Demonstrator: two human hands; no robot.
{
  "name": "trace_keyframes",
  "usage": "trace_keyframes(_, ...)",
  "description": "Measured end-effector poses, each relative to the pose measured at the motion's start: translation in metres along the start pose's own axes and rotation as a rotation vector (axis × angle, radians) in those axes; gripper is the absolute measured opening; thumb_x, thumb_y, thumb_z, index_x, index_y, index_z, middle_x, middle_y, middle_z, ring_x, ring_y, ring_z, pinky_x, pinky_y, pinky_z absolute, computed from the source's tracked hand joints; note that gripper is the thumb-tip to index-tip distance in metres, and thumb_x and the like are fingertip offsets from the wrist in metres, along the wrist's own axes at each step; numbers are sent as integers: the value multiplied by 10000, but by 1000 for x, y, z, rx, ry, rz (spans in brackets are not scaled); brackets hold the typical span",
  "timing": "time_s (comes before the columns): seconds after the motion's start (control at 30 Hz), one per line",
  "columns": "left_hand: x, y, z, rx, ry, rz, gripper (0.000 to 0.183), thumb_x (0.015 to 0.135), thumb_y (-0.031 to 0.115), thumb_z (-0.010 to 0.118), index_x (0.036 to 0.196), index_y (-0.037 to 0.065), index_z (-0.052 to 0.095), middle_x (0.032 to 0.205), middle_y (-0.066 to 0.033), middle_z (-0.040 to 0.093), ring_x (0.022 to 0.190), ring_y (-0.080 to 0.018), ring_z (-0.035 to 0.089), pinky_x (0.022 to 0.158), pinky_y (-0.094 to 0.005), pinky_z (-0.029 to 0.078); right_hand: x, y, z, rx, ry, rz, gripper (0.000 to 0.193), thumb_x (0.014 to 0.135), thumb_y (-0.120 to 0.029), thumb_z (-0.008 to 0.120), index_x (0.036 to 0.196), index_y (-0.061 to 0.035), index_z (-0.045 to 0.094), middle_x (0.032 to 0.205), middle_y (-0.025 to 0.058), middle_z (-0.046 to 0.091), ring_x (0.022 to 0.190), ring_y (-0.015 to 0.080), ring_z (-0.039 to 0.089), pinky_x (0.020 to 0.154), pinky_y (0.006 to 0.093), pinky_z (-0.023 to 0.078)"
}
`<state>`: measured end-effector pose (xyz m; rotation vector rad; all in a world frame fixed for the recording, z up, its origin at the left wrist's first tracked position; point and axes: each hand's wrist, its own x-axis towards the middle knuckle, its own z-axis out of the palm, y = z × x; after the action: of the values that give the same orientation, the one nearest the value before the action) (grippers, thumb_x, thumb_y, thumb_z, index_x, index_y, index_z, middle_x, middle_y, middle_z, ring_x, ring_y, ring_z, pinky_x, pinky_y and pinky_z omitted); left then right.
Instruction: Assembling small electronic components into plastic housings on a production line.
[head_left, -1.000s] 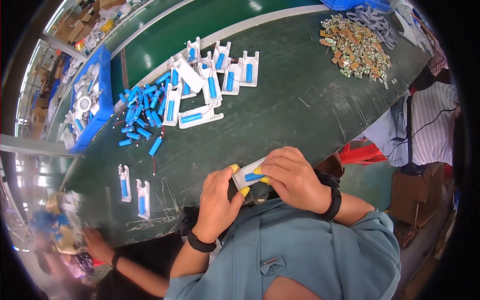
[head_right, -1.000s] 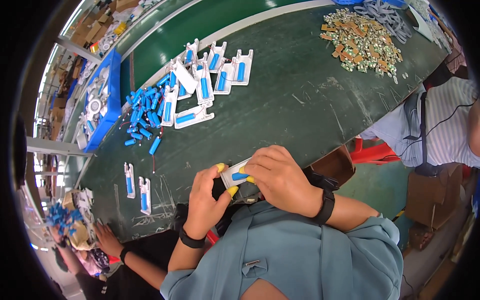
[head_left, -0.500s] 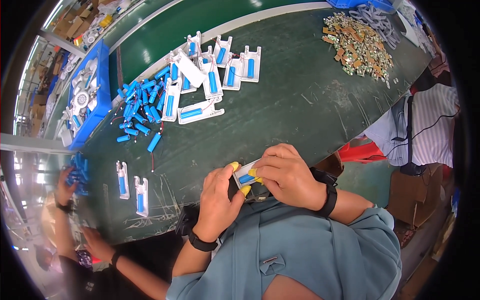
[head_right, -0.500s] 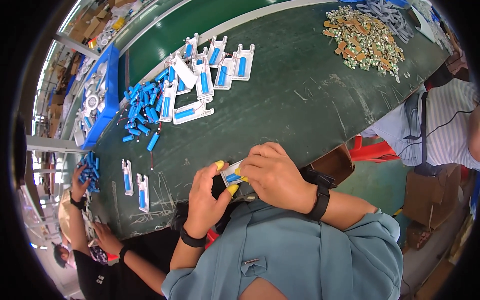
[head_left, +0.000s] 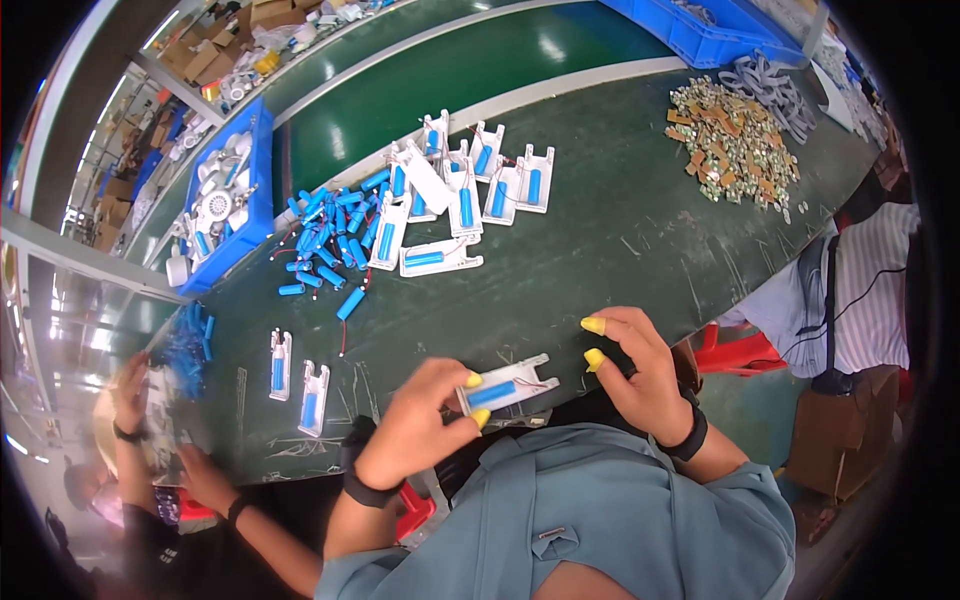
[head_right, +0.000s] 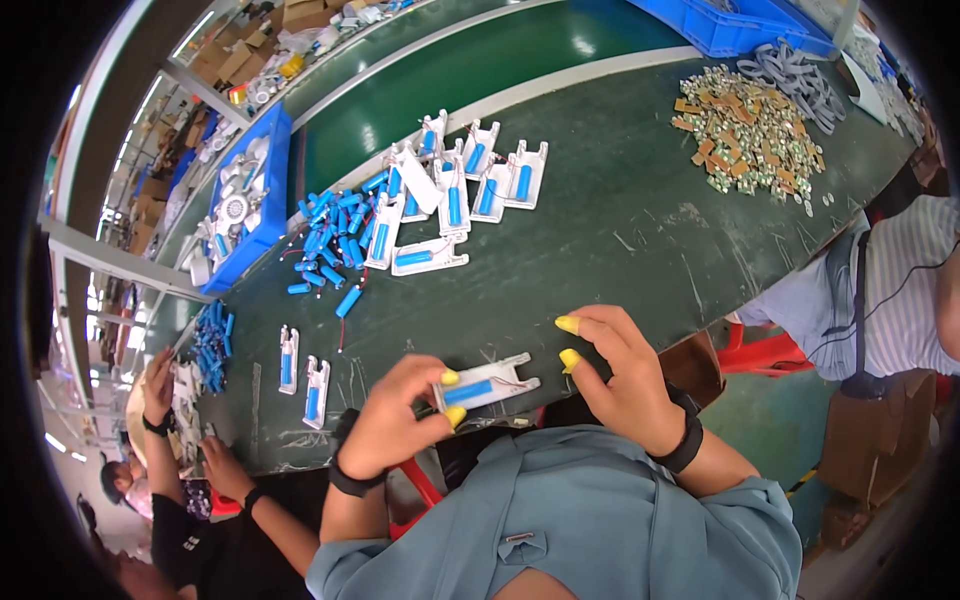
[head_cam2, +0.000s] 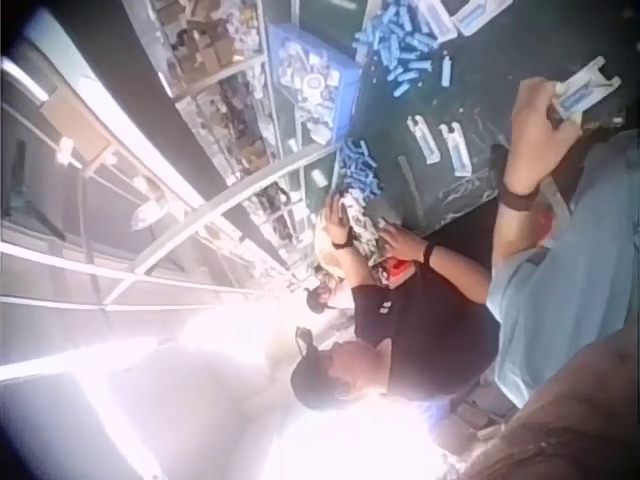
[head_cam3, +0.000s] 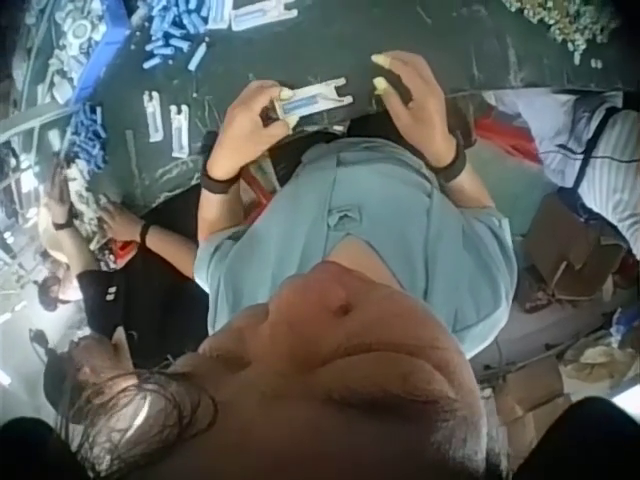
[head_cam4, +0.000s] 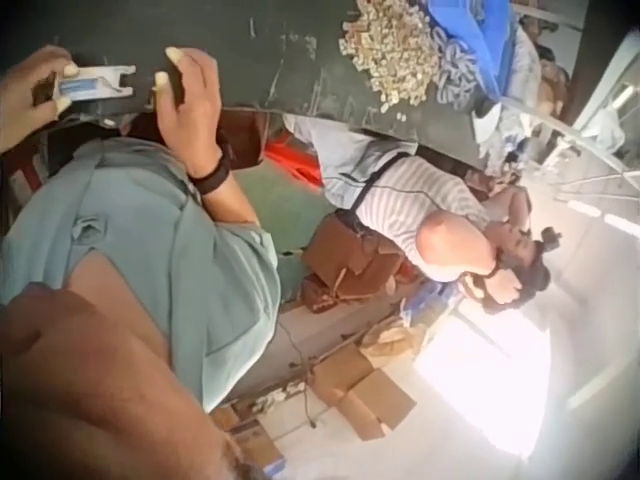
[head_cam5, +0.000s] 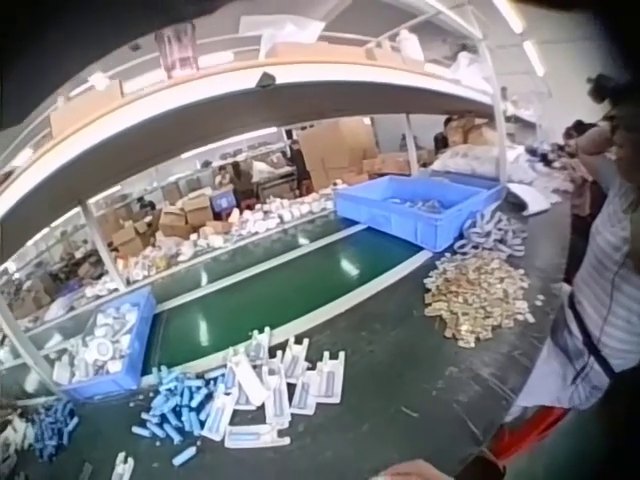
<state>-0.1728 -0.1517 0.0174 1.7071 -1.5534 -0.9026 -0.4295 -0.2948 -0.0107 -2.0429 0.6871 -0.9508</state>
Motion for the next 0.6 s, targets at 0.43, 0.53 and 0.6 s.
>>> trace_keyframes(0.43,51,-16,-3,60,317,131,380,882,-31,703,1253,-9,624,1337,-143,591,890,-162,691,731,-268,567,8,-8,-1,-36,-179,-55,346,835,-3,722,1174,-31,659,1152,137,647,1011,343,640,868,408,526)
trace_keyframes(0.53,56,-21,9,137,232,159,338,869,-26,697,1203,-31,642,1294,-171,613,857,-187,699,718,-287,579,39,-35,-10,-75,-245,-205,373,817,-19,735,1182,-26,659,1161,135,646,1029,344,644,882,417,529)
trace_keyframes(0.6,67,-7,11,214,219,164,345,885,30,695,1220,-29,637,1292,-168,625,925,-240,708,777,-344,590,70,-61,-11,-45,-223,-407,361,807,5,740,1162,-25,682,1169,143,655,1016,336,661,858,401,553)
